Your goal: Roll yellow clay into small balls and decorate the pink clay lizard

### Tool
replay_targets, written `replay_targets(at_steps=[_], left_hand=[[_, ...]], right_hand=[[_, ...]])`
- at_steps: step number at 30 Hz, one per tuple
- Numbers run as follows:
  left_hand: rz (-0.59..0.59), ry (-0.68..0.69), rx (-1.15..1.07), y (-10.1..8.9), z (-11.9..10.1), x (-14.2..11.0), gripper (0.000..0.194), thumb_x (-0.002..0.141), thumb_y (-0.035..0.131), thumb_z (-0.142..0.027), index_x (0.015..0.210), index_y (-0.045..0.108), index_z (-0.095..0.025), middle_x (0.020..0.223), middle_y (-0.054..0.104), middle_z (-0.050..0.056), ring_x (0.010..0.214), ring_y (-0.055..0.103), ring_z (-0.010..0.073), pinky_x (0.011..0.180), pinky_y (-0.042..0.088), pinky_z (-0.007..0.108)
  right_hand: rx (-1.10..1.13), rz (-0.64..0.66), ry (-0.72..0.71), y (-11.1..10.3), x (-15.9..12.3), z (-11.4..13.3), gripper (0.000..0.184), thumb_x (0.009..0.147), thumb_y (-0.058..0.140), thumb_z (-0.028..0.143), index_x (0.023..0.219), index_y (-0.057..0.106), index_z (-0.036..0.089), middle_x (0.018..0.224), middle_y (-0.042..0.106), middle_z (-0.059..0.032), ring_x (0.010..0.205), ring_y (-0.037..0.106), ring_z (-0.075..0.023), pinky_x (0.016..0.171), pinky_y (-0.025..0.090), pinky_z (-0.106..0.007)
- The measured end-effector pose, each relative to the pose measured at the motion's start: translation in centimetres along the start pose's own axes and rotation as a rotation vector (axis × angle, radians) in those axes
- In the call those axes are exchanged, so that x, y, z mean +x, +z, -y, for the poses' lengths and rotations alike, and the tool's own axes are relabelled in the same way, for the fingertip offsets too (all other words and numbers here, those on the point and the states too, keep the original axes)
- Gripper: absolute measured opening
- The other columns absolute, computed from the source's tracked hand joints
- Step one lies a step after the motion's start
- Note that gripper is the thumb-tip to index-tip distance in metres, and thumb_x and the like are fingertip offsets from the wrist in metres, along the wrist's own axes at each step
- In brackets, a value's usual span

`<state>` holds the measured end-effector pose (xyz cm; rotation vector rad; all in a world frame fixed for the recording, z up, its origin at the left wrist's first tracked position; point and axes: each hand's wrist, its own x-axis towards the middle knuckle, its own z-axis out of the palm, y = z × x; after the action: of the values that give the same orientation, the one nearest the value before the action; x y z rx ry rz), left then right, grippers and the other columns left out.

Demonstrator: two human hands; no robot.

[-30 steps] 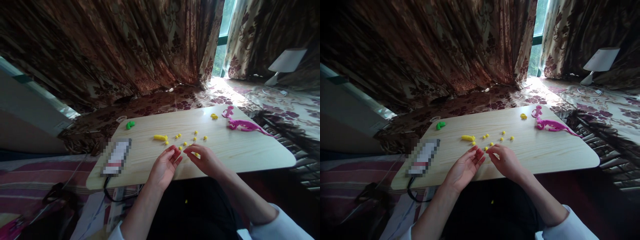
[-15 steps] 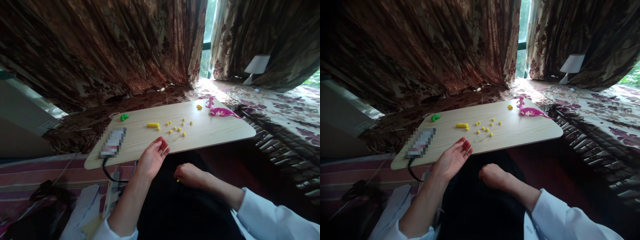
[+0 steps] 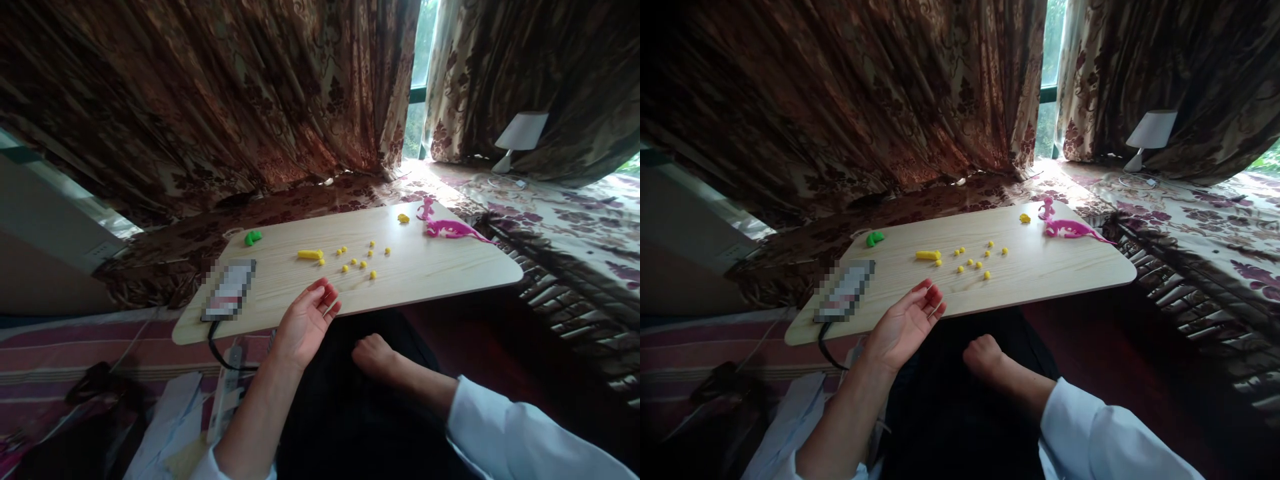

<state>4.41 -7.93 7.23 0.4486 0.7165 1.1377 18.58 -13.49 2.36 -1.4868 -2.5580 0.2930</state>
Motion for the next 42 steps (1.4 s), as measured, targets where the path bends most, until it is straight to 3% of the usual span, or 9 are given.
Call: replay_targets(at_steps=[5,8,11,17,25,29,42], left_hand=[[-0.012,0.045,0.092,-0.2,0.3,1.0,0.016,0.071,0.064,-0.008,0.085,0.066,-0.015,0.078,0.066,0.003,0.074,0.063,0.0117,0.071,0.05,0.025],[0.008,0.064,0.174,0.6,0.6,1.5,0.017,0.07,0.069,-0.016,0.086,0.067,-0.013,0.076,0.067,0.004,0.073,0.063,0.0135,0.068,0.048,0.024],[0.033,0.062,0.24,1.6,0.5,1.9,0.02,0.07,0.071,-0.022,0.087,0.068,-0.011,0.078,0.068,0.007,0.073,0.062,0.0152,0.071,0.048,0.026],[0.045,0.061,0.341,2.2,-1.3,4.4,0.017,0.076,0.066,-0.026,0.085,0.069,-0.013,0.076,0.066,0.005,0.072,0.058,0.0132,0.077,0.045,0.027],[0.06,-0.068,0.242,2.2,-2.5,8.1,0.014,0.081,0.06,-0.022,0.09,0.067,-0.013,0.087,0.066,0.007,0.08,0.058,0.0152,0.081,0.044,0.031],[0.097,-0.088,0.24,2.4,-3.0,9.0,0.016,0.082,0.059,-0.02,0.095,0.067,-0.013,0.091,0.067,0.008,0.082,0.057,0.015,0.082,0.043,0.031],[0.079,-0.104,0.239,2.3,-3.1,10.1,0.015,0.083,0.057,-0.021,0.092,0.067,-0.013,0.088,0.067,0.008,0.079,0.056,0.0139,0.079,0.043,0.03]], right_hand=[[-0.014,-0.064,-0.009,-5.2,0.1,-1.0,0.016,0.089,0.049,0.026,0.087,0.062,0.017,0.085,0.061,-0.0071,0.079,0.058,-0.0167,0.069,0.043,-0.027],[0.007,-0.218,0.02,-8.4,1.2,-2.2,0.016,0.09,0.045,0.023,0.089,0.06,0.019,0.082,0.059,-0.005,0.077,0.056,-0.017,0.066,0.041,-0.027],[0.108,-0.369,0.052,-10.0,3.0,-3.3,0.014,0.088,0.048,0.021,0.095,0.059,0.02,0.084,0.058,-0.0038,0.078,0.055,-0.0166,0.067,0.041,-0.027],[0.38,-0.387,0.056,-9.4,6.8,-4.8,0.015,0.086,0.049,0.017,0.096,0.06,0.022,0.086,0.058,-0.0027,0.078,0.054,-0.0158,0.069,0.042,-0.028],[0.78,-0.353,0.061,-9.2,10.4,-6.9,0.013,0.084,0.054,0.015,0.094,0.06,0.021,0.083,0.057,-0.0016,0.075,0.056,-0.0131,0.067,0.046,-0.025],[0.814,-0.337,0.095,-9.1,11.4,-7.8,0.007,0.082,0.057,0.016,0.088,0.06,0.02,0.079,0.056,-0.0004,0.072,0.055,-0.0125,0.066,0.046,-0.025],[0.786,-0.304,0.05,-8.8,12.6,-8.5,0.014,0.085,0.055,0.019,0.098,0.061,0.022,0.085,0.055,-0.0019,0.077,0.055,-0.0129,0.068,0.046,-0.026]])
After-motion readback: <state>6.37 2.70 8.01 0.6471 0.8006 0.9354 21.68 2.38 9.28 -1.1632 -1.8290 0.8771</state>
